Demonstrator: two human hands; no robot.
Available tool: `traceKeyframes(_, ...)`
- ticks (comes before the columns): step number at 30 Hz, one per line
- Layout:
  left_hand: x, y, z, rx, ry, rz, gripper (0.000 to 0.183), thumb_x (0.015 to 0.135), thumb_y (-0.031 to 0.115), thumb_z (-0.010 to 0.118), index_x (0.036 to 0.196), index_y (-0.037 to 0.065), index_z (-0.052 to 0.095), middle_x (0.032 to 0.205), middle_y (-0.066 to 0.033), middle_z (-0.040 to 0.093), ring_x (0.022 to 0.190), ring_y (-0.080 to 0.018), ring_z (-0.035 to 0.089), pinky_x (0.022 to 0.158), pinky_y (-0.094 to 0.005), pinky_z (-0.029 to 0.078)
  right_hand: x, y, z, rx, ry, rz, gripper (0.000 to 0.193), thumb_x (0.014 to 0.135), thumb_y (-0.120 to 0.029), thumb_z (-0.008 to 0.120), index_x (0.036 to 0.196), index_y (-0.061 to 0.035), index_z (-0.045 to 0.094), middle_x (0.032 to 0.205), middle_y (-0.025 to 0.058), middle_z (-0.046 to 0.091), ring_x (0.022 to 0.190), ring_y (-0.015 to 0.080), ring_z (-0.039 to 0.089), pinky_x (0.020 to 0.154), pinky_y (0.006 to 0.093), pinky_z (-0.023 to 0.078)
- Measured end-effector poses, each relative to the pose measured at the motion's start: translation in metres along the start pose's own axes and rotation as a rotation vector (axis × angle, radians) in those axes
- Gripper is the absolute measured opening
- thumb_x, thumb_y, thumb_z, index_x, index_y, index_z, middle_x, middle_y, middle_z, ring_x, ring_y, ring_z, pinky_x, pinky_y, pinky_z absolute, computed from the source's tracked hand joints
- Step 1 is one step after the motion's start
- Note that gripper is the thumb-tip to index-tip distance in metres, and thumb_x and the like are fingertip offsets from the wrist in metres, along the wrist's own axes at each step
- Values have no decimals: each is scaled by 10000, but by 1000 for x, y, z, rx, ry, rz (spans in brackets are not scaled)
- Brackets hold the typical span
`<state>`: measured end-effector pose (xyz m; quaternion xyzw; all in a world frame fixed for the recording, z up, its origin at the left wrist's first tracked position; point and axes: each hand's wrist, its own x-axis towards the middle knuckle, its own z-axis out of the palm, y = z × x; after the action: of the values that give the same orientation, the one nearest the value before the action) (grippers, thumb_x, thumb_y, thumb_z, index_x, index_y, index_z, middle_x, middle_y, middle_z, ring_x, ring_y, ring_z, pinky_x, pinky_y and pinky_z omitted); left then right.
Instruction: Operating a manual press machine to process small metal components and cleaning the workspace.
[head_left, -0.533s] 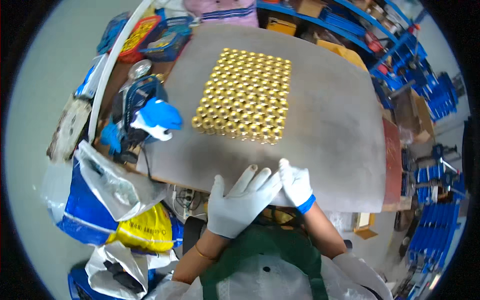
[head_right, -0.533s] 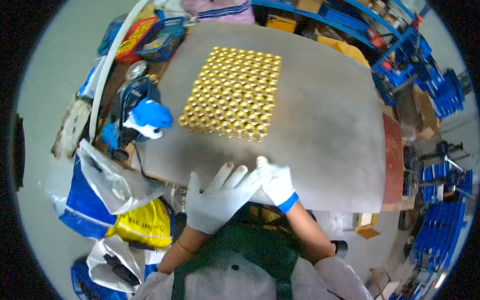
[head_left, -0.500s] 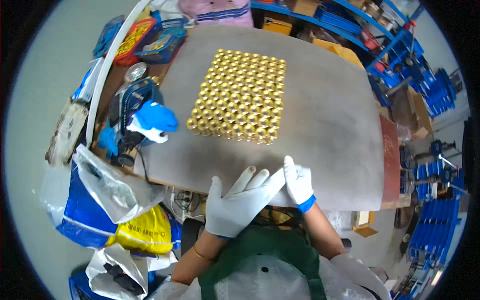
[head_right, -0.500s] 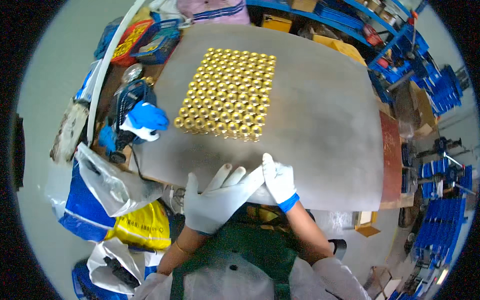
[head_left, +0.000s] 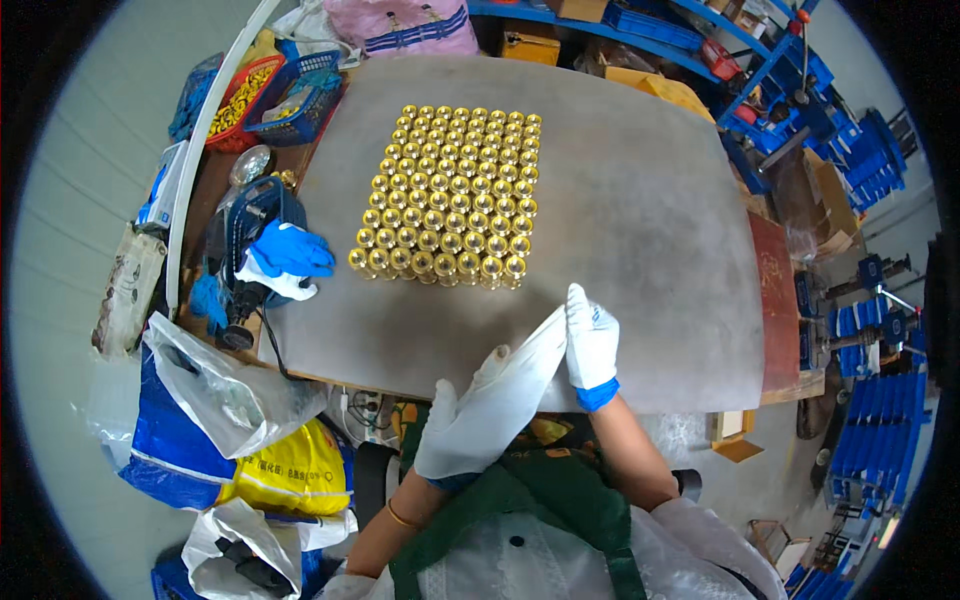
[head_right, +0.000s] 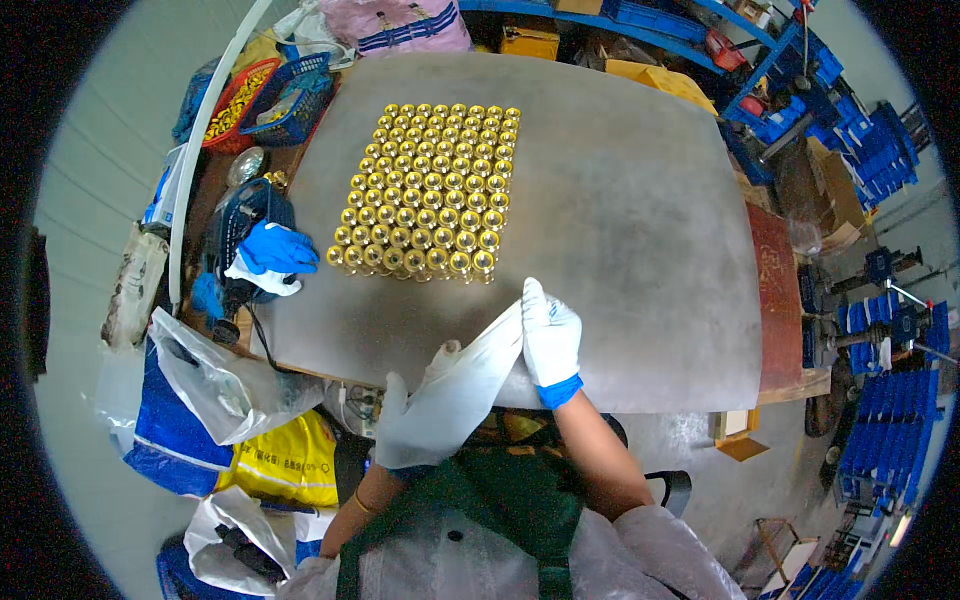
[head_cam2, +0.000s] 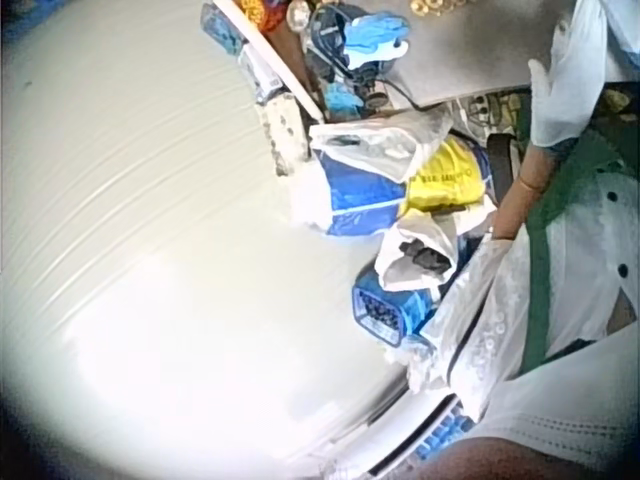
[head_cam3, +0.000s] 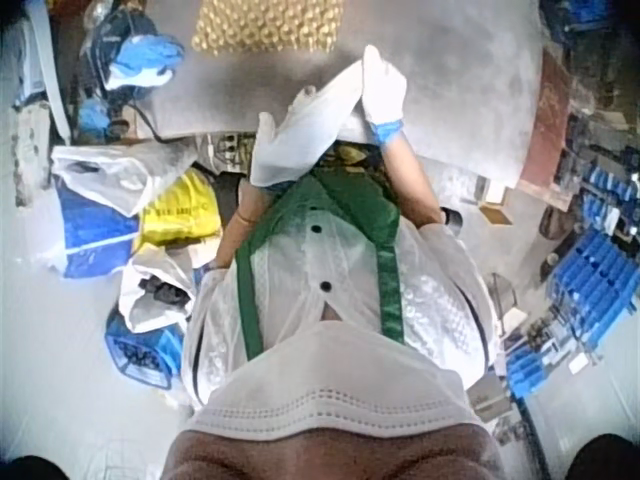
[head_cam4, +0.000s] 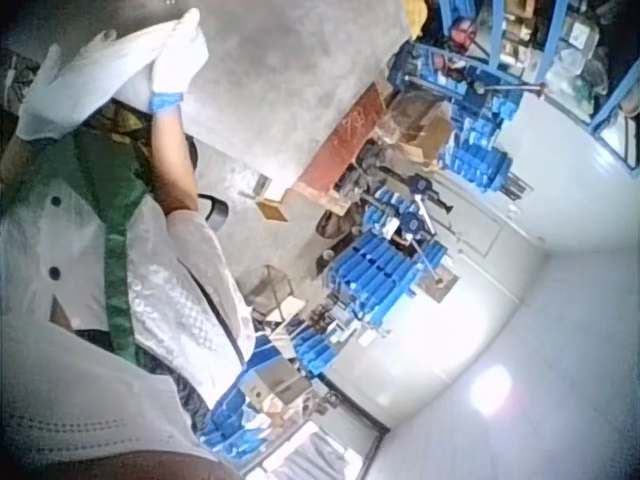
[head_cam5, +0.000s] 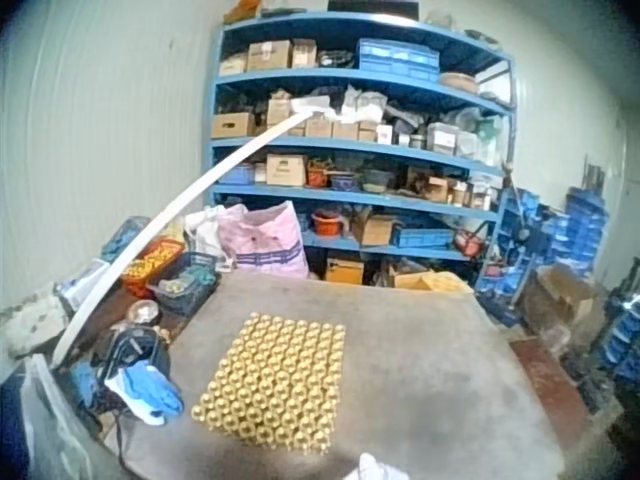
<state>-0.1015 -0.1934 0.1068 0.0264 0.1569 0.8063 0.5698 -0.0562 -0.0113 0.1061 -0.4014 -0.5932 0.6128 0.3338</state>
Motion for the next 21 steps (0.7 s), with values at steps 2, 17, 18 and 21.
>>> traceKeyframes(2,-2,-2,-2,-245,-111,0,656,958,494,262,1434,44,285,1458,-137,318,1328,-279,308,1130,-374,190,1,1,1,-32,-10,1,398,939,-204,567,576,-55,502,575,-70,427,554,33,360,475,244,330)
traceKeyframes(17,-34,38,-60,-354,271,58,534,956,445,347,1409,162,341,1390,-100,397,1308,-266,329,1085,-428,253,37,6,-29,-1150,225,-951,279,781,-276,726,824,-13,643,648,103,602,594,198,582,588,315,477)
traceKeyframes(18,-23,45,-53,1,239,125,521,953,446,350,1387,160,388,1356,-100,439,1285,-264,356,1077,-425,266,15,-20,-13,-643,-23,-387,225,751,-231,727,839,-39,651,690,106,606,699,267,602,663,377,479)
traceKeyframes(21,31,48,-26,-41,296,190,508,959,439,368,1367,138,411,1337,-101,471,1221,-252,439,1052,-422,313,-35,-32,9,-642,-765,-1009,164,731,-164,736,836,-55,673,765,94,638,712,261,610,648,378,485)
